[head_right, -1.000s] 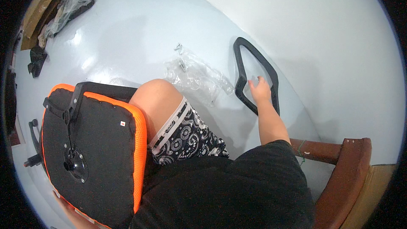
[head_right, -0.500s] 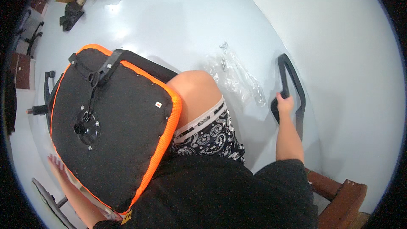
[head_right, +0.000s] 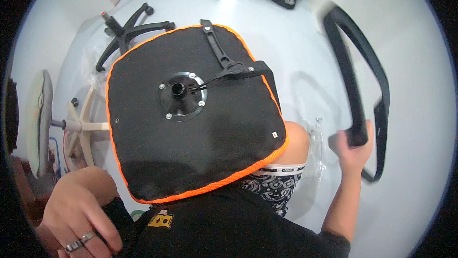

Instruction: The person attaches a black and orange chair cushion to a metal frame using an Allen key. They tighten multiple screws on the underside of the cushion, flip it over, and continue securing the frame components.

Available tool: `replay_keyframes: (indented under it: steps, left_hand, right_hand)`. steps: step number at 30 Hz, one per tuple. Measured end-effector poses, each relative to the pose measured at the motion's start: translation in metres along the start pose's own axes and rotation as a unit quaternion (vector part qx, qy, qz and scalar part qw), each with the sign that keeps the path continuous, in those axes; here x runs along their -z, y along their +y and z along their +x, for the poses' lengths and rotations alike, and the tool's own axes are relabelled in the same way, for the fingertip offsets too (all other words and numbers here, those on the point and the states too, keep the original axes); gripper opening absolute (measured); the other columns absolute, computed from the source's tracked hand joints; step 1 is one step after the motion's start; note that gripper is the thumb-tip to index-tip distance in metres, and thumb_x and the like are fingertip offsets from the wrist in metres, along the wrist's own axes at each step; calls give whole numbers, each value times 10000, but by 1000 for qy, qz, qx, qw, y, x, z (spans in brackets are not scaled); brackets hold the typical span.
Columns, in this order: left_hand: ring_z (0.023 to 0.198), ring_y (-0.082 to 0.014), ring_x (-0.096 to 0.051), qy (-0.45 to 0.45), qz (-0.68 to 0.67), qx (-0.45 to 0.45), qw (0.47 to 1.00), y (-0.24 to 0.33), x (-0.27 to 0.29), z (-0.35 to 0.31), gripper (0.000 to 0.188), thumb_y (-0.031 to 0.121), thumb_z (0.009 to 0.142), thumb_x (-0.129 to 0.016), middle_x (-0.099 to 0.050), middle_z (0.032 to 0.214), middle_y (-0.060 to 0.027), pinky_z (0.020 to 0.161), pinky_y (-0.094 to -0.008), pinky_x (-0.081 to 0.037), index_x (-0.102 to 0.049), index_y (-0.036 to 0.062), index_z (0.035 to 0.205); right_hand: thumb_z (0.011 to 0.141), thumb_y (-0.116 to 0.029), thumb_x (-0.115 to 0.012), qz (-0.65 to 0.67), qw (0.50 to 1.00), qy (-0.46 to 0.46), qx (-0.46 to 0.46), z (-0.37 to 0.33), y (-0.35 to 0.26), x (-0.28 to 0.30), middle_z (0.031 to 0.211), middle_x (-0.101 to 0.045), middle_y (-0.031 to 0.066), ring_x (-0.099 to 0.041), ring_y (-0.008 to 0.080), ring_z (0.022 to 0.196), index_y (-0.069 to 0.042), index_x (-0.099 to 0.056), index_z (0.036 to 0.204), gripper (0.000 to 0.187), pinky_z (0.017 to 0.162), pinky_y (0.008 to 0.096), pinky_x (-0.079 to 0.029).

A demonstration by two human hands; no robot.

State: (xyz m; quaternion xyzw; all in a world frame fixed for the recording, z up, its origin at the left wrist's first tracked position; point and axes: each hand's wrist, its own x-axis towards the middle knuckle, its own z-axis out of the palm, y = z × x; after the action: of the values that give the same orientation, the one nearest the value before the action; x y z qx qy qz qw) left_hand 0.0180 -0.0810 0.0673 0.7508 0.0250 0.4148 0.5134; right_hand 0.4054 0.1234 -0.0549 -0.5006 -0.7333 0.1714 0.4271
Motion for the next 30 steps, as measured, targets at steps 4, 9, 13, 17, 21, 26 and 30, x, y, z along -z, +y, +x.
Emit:
replay_keyframes:
  steps: [4, 9, 13, 17, 21, 26, 30]
  left_hand:
    - [844, -220, -646, -21, 1, -33, 999, 14, -13, -7, 334, 327, 942, -511, -642, 1045, -149, 767, -378, -502, -522, 161, 1232]
    - [862, -233, -652, -51, 16, -56, 997, 41, -32, -13, 407, 353, 929, -537, -640, 1084, -177, 771, -392, -504, -500, 193, 1301]
    - [844, -263, -605, 244, 193, 122, 943, 56, -74, -32, 393, 294, 815, -640, -612, 984, -150, 751, -398, -474, -555, 108, 1151]
    - [909, -316, -527, 407, 624, 353, 566, 12, -73, -71, 662, 344, 685, -760, -551, 1007, -147, 821, -396, -422, -516, 25, 1210]
    - [635, -285, -609, 452, 642, 457, 418, -25, -86, -119, 557, 269, 673, -785, -595, 683, -97, 627, -381, -478, -542, 58, 1128]
    - [592, -323, -607, 565, 638, 367, 372, -53, -85, -176, 345, 263, 702, -777, -598, 635, -122, 532, -388, -466, -579, 64, 903]
    - [685, -354, -630, 658, 523, 357, 407, -41, -91, -217, 375, 303, 700, -782, -643, 728, -168, 599, -367, -486, -623, 30, 903]
  right_hand:
    - [454, -141, -772, -72, 919, -104, 373, 34, -87, -62, 739, -430, 103, -443, 300, 716, -29, -528, 752, 401, 634, 390, -373]
    - [390, -262, -807, -66, 792, -262, 548, 31, -185, -131, 875, -499, 40, -521, 262, 915, -150, -548, 867, 555, 776, 409, -380]
    - [396, -290, -791, -3, 736, -258, 626, 16, -241, -183, 832, -482, 35, -517, 236, 854, -128, -519, 793, 508, 697, 377, -386]
    - [458, -316, -813, 72, 694, -273, 663, -9, -271, -211, 849, -483, 25, -504, 220, 844, -123, -533, 823, 499, 697, 370, -377]
    - [477, -314, -817, 90, 667, -287, 682, -27, -304, -228, 861, -488, 29, -503, 224, 864, -114, -552, 875, 518, 744, 369, -377]
    - [543, -357, -804, 119, 720, -242, 640, -55, -305, -257, 919, -479, 73, -491, 265, 931, -113, -525, 948, 549, 902, 444, -362]
    - [662, -371, -736, 168, 750, -311, 558, -41, -282, -247, 1000, -500, 109, -484, 304, 1029, -92, -532, 1079, 541, 989, 499, -288]
